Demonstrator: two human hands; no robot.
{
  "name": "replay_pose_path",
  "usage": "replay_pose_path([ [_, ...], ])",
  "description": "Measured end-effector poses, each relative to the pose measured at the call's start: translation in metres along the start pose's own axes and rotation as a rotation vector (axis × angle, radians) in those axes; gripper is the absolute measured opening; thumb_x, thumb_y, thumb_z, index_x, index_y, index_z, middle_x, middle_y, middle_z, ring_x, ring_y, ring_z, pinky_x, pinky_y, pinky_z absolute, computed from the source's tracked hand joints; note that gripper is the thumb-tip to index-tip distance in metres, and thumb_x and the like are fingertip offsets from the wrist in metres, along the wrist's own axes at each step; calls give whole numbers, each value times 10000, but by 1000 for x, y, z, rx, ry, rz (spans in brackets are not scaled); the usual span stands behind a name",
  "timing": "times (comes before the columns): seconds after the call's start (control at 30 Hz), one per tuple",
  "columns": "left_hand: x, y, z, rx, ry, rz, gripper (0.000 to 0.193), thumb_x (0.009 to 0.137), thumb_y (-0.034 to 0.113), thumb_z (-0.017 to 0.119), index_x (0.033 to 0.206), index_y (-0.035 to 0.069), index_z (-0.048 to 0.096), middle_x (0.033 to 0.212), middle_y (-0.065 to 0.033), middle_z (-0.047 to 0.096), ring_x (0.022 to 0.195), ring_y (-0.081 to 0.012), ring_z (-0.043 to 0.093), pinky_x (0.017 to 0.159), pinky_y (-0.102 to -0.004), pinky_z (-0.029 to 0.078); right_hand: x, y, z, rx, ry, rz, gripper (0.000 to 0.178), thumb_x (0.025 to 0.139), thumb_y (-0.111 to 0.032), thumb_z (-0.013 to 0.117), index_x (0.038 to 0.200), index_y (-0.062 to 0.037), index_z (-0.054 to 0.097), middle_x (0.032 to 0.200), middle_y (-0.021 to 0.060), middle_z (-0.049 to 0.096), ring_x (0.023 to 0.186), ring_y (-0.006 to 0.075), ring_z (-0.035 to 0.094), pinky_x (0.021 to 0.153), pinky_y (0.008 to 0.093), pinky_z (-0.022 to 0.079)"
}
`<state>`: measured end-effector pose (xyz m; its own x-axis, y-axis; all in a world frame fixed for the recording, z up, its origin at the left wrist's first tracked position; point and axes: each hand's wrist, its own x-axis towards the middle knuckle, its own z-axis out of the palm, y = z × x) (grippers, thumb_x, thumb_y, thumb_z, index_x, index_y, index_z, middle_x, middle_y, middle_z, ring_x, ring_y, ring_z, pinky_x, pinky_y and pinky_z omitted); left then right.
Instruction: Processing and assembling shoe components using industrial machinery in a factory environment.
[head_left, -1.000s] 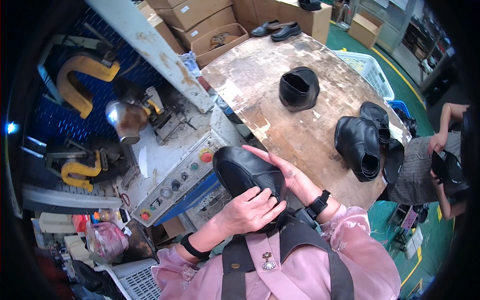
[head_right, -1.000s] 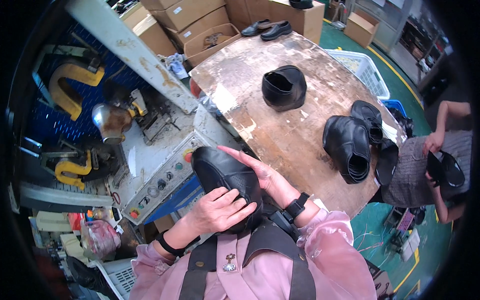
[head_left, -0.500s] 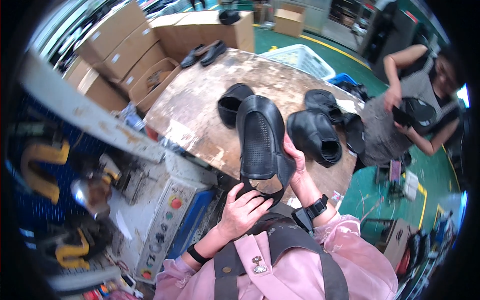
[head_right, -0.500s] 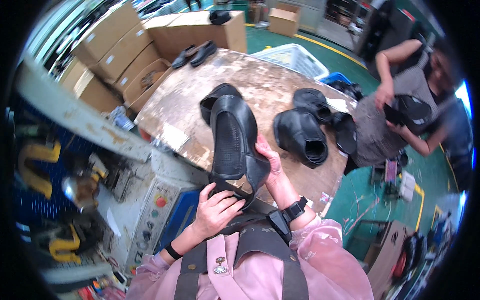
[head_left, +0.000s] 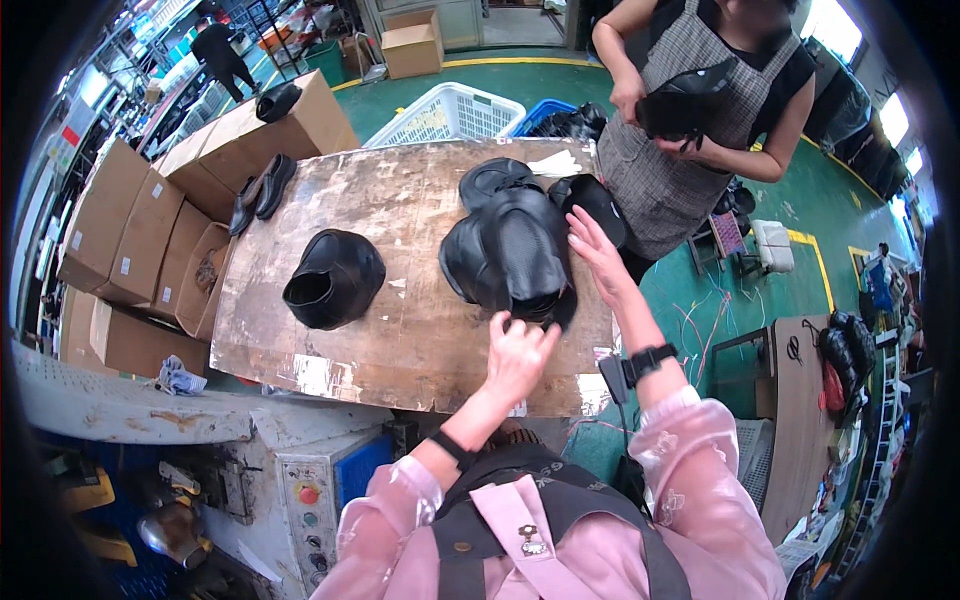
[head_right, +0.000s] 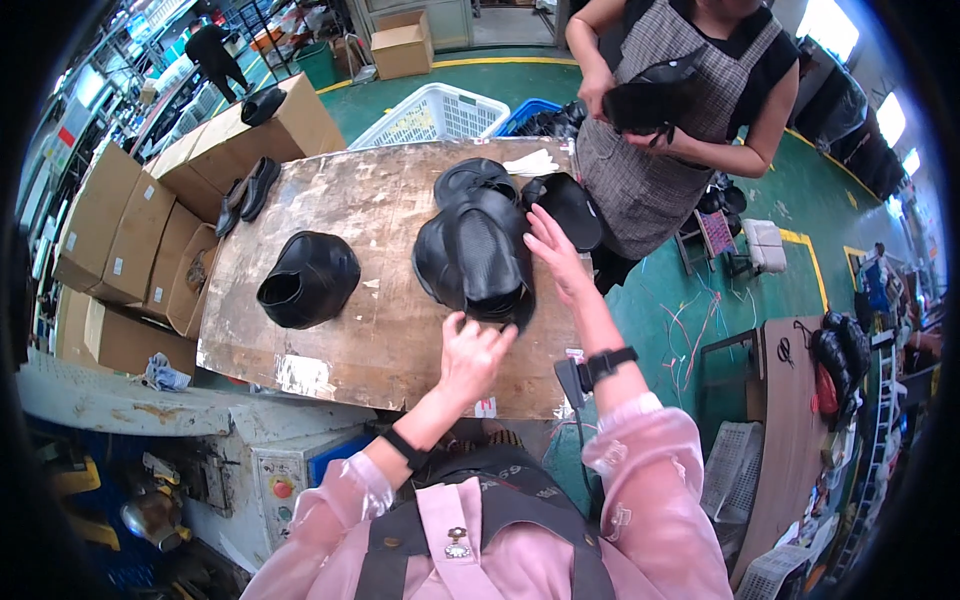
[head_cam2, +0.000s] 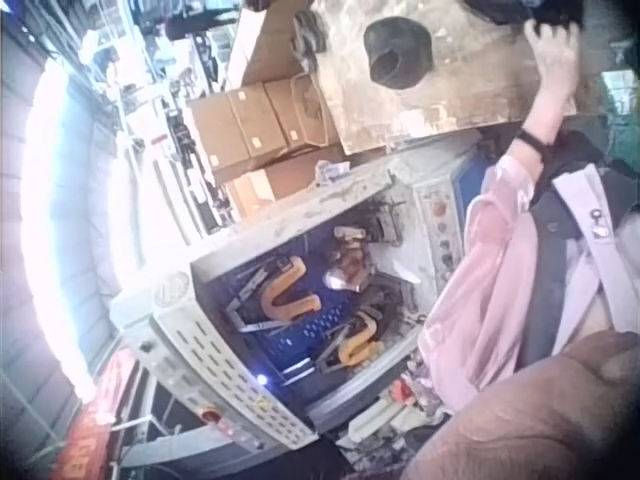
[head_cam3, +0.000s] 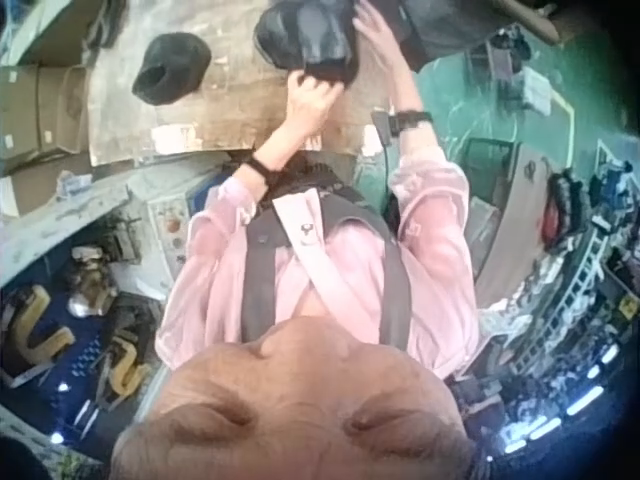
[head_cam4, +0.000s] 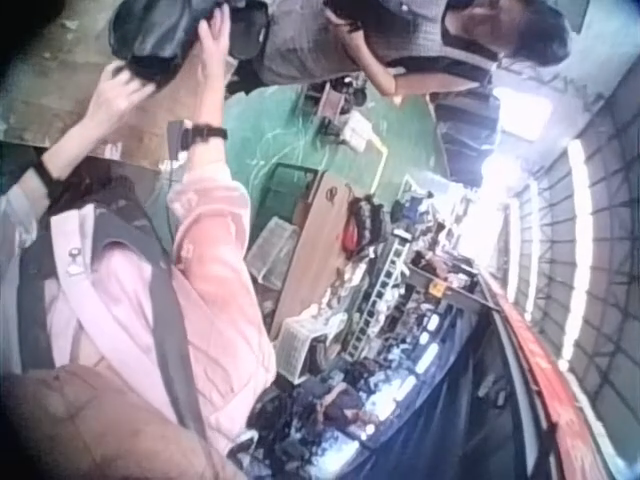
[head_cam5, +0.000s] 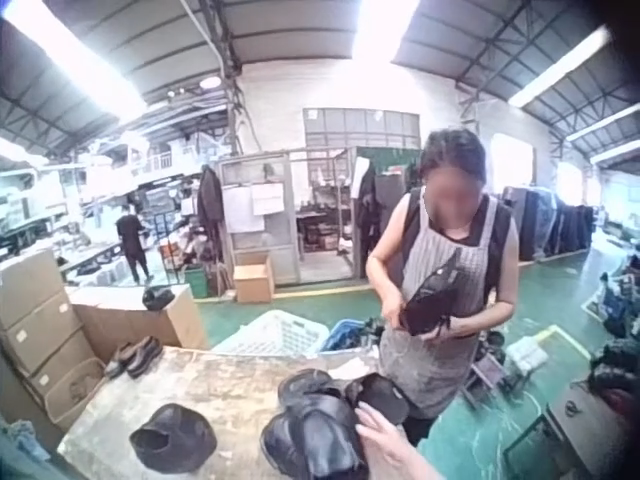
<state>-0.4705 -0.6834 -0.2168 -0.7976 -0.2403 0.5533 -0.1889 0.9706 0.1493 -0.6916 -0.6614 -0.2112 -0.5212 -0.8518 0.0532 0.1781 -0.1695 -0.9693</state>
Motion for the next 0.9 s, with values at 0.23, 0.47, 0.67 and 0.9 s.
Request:
replay_pose_path([
  [0.23, 32, -26, 31, -62, 25, -349, 294, 696, 206, 718, 970, 135, 639, 796, -24, 544, 798, -220, 514, 763, -388, 396, -15, 54, 9, -98, -26, 208, 625, 879, -391, 571, 1395, -112, 352, 1445, 93, 325, 1345, 209, 270, 1075, 335, 222],
  [0.47, 18, -46, 34, -301, 143, -489, 521, 702, 79, 698, 1197, 78, 534, 1221, -163, 475, 1170, -342, 440, 982, -417, 377, 33, 76, 45, -894, 18, -78, 364, 886, -338, 496, 1214, -190, 545, 1346, 136, 427, 1233, 324, 411, 1019, 402, 349],
  [0.67, -100, -24, -31, -173, 61, -541, 403, 738, 76, 632, 1133, 68, 555, 1209, -187, 491, 1119, -387, 469, 937, -443, 409, 38, 100, 64, -927, 9, -332, 323, 889, -263, 517, 1147, -83, 591, 1219, 159, 520, 1180, 301, 450, 1015, 367, 334],
  [0.9, -285, 78, -135, -189, 172, -1114, 235, 826, 139, 579, 1045, 59, 610, 1101, -98, 577, 1022, -281, 565, 853, -367, 470, 42, 61, -25, -1109, -260, -376, 385, 947, -200, 459, 1228, 59, 505, 1255, 205, 524, 1153, 265, 507, 1012, 327, 354],
])
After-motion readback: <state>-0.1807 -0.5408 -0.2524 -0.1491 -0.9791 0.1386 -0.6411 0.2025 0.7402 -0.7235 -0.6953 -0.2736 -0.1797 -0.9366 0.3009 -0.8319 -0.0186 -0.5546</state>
